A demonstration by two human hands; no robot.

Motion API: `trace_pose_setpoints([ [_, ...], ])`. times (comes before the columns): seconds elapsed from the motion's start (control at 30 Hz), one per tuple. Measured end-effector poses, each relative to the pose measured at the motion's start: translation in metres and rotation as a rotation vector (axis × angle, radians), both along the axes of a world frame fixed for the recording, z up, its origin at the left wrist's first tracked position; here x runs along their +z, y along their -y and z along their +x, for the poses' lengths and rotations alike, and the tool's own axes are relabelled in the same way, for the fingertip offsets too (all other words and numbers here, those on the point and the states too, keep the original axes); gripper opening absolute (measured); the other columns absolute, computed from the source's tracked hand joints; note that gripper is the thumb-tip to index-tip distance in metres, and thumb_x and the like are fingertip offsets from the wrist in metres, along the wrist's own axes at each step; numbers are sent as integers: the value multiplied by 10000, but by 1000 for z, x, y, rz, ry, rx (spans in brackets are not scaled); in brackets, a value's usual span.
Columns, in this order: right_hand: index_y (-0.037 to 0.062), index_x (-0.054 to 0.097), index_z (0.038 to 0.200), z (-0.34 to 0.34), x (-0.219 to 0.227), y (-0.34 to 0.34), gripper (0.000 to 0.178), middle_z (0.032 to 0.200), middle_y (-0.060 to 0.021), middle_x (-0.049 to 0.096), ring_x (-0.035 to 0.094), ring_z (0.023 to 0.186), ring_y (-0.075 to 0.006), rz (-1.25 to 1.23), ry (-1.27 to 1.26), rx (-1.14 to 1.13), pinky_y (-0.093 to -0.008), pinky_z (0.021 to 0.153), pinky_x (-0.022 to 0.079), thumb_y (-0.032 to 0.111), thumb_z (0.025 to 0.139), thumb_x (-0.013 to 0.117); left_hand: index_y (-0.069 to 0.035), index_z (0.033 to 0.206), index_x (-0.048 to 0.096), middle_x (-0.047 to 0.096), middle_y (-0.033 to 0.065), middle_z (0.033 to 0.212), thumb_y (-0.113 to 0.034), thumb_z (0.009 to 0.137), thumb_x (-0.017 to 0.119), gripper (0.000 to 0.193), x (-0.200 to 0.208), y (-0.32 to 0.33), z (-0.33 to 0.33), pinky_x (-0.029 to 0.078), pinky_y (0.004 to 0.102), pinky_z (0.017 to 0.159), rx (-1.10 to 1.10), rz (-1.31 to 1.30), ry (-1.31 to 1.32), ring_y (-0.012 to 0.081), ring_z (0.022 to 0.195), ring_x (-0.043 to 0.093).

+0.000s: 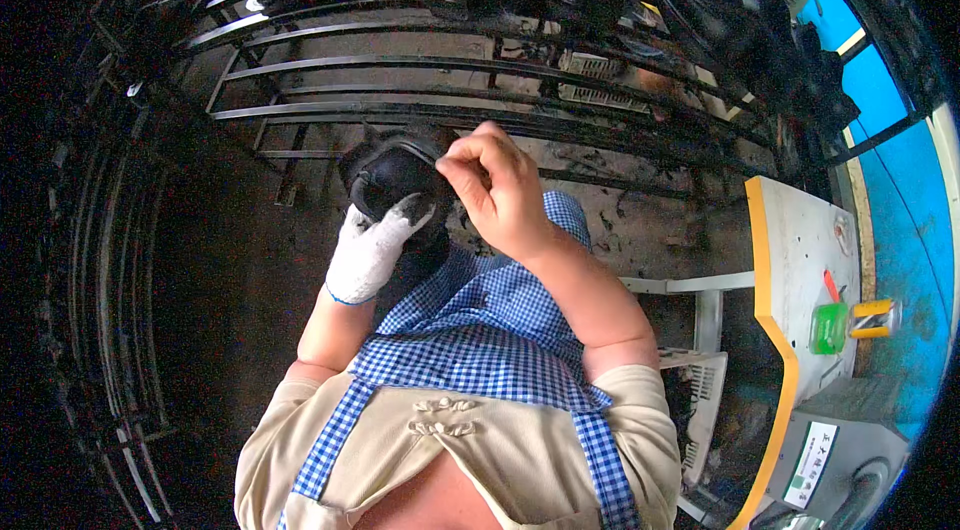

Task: The person repeatedly picks up black shoes from a metal rack, wipes the soles and uppers with a cloth, and places them back on the rack. The person handles the shoes one at a time, rotating them to access different surfaces before returning them to the rack.

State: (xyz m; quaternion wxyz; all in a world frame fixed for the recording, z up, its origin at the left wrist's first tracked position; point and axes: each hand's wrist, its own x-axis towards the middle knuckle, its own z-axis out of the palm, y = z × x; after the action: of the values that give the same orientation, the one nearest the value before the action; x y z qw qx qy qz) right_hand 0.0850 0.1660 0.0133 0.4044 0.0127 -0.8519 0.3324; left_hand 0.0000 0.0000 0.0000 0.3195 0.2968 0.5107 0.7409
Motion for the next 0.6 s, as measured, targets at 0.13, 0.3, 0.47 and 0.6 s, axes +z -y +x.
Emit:
trace_pose_setpoints([
  [0.13, 40, 556, 924, 6, 2, 0, 167, 762, -88, 636, 629, 605, -183, 228, 73, -110, -291, 509, 467, 91, 864, 703, -39, 1120, 661, 685, 122, 1029, -89, 865, 682, 261, -8, -3, -3, 511, 290, 799, 111, -117, -421, 214, 890, 658],
  [0.3, 61, 544, 931, 8, -6, 0, 175, 753, -117, 648, 662, 625, -284, -166, 230, -62, -368, 519, 489, 113, 862, 696, -18, 1065, 681, 709, 118, 992, -1, 816, 667, 250, -20, -14, -2, 530, 332, 788, 271, -151, -800, 238, 879, 691],
  [0.47, 79, 534, 918, -7, -38, 7, 113, 681, -1, 551, 477, 516, -55, -550, -67, -11, -230, 449, 372, 18, 857, 608, -38, 1117, 665, 691, 137, 1055, -16, 785, 670, 332, -23, -20, -2, 520, 363, 851, 280, -134, -879, 288, 974, 672],
  [0.6, 131, 550, 902, 2, -22, -1, 175, 696, -21, 553, 403, 496, -38, -1578, 43, 240, -181, 400, 271, -7, 819, 618, -51, 1178, 637, 675, 140, 1095, -41, 770, 683, 410, -28, -16, -5, 503, 395, 904, 242, -170, -956, 312, 1027, 648],
])
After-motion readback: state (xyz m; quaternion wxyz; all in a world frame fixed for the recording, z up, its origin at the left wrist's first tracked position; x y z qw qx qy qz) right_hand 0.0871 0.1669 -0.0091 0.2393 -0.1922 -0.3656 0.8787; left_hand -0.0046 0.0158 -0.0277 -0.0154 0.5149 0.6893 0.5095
